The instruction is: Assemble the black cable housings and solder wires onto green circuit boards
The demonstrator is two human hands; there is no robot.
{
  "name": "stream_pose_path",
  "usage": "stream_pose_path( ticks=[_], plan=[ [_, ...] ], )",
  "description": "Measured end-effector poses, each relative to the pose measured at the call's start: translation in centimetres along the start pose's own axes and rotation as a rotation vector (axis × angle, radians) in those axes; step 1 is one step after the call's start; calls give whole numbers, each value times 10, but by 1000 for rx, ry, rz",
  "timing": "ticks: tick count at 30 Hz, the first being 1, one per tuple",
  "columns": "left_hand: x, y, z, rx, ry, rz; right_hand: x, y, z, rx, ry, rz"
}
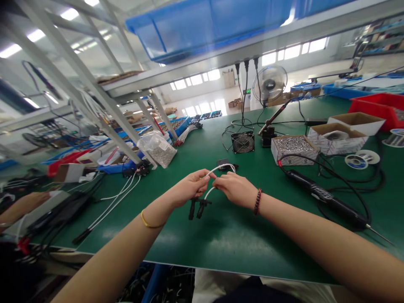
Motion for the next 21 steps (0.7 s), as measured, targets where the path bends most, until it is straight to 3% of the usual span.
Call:
stream_pose_path(
  ticks=[7, 15, 19, 21],
  plan=[
    [15, 7, -1, -69, 4, 22, -7, 6, -1, -56, -79, 1],
    [31, -1, 1, -94, 42, 89, 11, 1, 1, -141, -72, 59],
    [37, 4, -5, -109, 80, 110, -7, 14, 0, -243, -181, 81],
    [31, 15, -12, -143, 67, 130, -13, 16, -3, -211, -188, 97]
  ],
)
Point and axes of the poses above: each hand's wrist, its own z-axis towards the middle knuckle, its own y-axis out of the back of the hand, x = y × z, the point moved 3 cm from there along z, towards the middle knuckle, and after that the axes turned 1 degree about -z, right-handed, at the moved point
